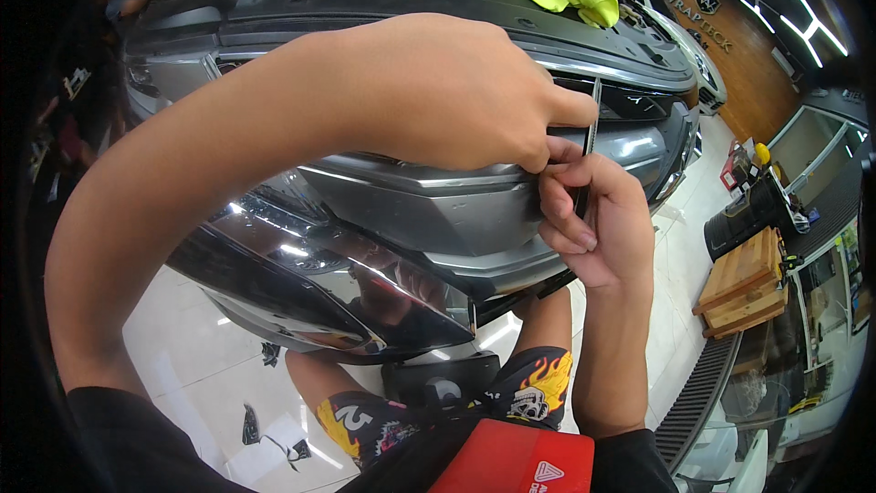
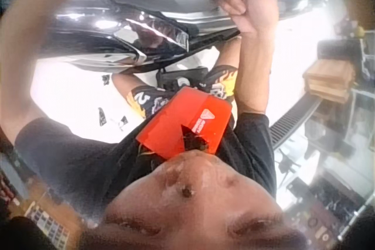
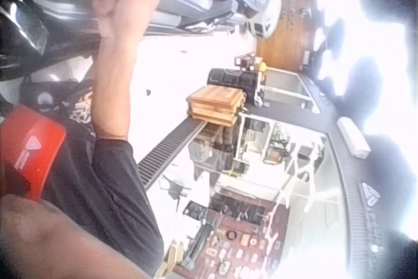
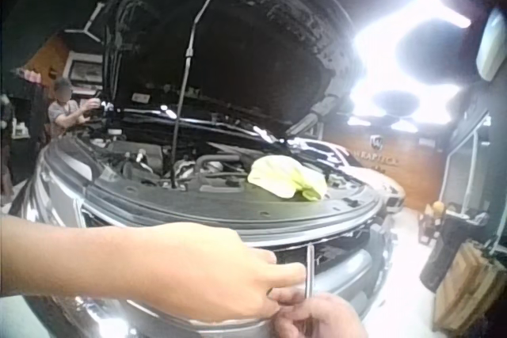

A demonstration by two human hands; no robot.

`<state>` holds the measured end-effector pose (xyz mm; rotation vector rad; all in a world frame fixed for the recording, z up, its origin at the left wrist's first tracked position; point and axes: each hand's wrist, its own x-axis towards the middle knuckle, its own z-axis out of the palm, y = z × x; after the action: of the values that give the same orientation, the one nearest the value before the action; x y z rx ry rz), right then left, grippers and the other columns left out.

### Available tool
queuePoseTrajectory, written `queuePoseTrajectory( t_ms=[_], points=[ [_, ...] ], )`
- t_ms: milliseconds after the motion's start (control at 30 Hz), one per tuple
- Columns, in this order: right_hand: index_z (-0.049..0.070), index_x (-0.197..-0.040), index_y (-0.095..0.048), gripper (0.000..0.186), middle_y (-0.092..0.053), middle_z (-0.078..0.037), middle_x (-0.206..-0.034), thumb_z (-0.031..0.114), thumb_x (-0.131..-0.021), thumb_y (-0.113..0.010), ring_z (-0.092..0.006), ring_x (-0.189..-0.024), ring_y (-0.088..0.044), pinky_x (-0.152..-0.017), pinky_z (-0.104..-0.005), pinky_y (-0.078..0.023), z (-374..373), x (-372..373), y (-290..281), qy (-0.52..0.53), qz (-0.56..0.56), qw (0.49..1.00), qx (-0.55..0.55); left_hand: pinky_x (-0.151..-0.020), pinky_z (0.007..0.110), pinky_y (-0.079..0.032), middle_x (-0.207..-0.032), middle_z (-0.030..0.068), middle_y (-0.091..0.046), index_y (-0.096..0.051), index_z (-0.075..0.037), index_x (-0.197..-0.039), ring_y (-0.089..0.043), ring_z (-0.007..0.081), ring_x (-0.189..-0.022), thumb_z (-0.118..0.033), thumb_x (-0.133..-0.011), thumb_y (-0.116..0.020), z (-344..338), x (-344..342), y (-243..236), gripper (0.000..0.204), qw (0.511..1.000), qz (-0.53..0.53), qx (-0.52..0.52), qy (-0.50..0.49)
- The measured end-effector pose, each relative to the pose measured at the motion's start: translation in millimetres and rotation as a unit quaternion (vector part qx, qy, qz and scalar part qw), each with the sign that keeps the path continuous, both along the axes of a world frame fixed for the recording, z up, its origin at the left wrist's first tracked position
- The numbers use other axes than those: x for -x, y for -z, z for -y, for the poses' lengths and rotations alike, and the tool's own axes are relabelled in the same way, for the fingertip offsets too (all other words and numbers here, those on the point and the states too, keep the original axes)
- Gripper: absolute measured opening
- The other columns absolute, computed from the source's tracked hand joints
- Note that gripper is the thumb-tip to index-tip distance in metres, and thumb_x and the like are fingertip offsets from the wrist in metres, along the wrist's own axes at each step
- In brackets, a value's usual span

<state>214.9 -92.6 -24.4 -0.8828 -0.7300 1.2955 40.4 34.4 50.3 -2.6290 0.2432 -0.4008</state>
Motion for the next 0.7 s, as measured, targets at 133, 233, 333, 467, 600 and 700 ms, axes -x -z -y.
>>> queuePoseTrajectory(
  t_ms=[133,233,333,467,600,700],
  points=[
    [-0.006,-0.115,-0.061,0.03,-0.057,-0.009,-0.064,0.009,-0.091,-0.052,-0.0082,-0.039,-0.033,-0.036,-0.0235,-0.026,-4.2,-7.1,0.8,-0.012,0.01,1.0,0.002,-0.068,0.037,-0.06,-0.108,0.0056,-0.06,-0.075,-0.006,-0.092,-0.071,0.0214,-0.093,-0.009,-0.082,-0.071,5.8,-1.4,-7.5,0.011,0.999,-0.023,-0.032,0.004],
    [-0.007,-0.112,-0.062,0.03,-0.057,-0.008,-0.064,0.009,-0.09,-0.052,-0.0077,-0.039,-0.034,-0.036,-0.0227,-0.025,-4.4,-10.6,0.8,-0.014,0.016,1.0,0.002,-0.067,0.039,-0.057,-0.106,0.008,-0.059,-0.069,-0.004,-0.095,-0.069,0.0259,-0.089,-0.012,-0.08,-0.075,19.4,0.2,3.1,0.018,0.997,-0.006,0.04,-0.069],
    [-0.009,-0.11,-0.064,0.03,-0.056,-0.008,-0.063,0.008,-0.089,-0.051,-0.0071,-0.039,-0.034,-0.036,-0.0224,-0.024,-5.3,-12.2,5.0,-0.04,-0.01,0.999,-0.004,-0.067,0.041,-0.054,-0.101,0.0104,-0.058,-0.061,-0.004,-0.098,-0.067,0.0309,-0.085,-0.013,-0.08,-0.078,47.0,9.3,40.5,0.026,0.938,0.225,0.21,-0.162],
    [-0.014,-0.117,-0.061,0.038,-0.053,-0.006,-0.06,0.01,-0.091,-0.048,-0.0068,-0.035,-0.03,-0.032,-0.0196,-0.028,-8.1,-10.0,1.2,-0.071,0.036,0.997,-0.012,-0.067,0.04,-0.052,-0.096,0.0116,-0.055,-0.056,-0.003,-0.099,-0.064,0.0328,-0.081,-0.01,-0.079,-0.082,74.8,8.7,59.8,0.033,0.887,0.326,0.214,-0.248],
    [-0.015,-0.119,-0.061,0.04,-0.055,-0.007,-0.061,0.011,-0.091,-0.049,-0.0066,-0.035,-0.033,-0.033,-0.0195,-0.03,-9.1,-17.7,-2.4,-0.105,0.058,0.992,-0.026,-0.066,0.037,-0.051,-0.093,0.0103,-0.057,-0.06,-0.003,-0.096,-0.064,0.0288,-0.078,-0.01,-0.079,-0.083,88.0,2.2,67.8,0.03,0.841,0.367,0.227,-0.327],
    [-0.007,-0.11,-0.067,0.028,-0.059,-0.009,-0.063,0.01,-0.092,-0.054,-0.0063,-0.039,-0.039,-0.037,-0.0224,-0.027,-10.6,-20.7,-3.7,-0.139,0.04,0.989,-0.009,-0.063,0.035,-0.051,-0.087,0.0091,-0.061,-0.065,-0.003,-0.09,-0.065,0.0263,-0.075,-0.01,-0.079,-0.084,93.3,-2.0,72.0,0.024,0.832,0.386,0.191,-0.35]
  ],
)
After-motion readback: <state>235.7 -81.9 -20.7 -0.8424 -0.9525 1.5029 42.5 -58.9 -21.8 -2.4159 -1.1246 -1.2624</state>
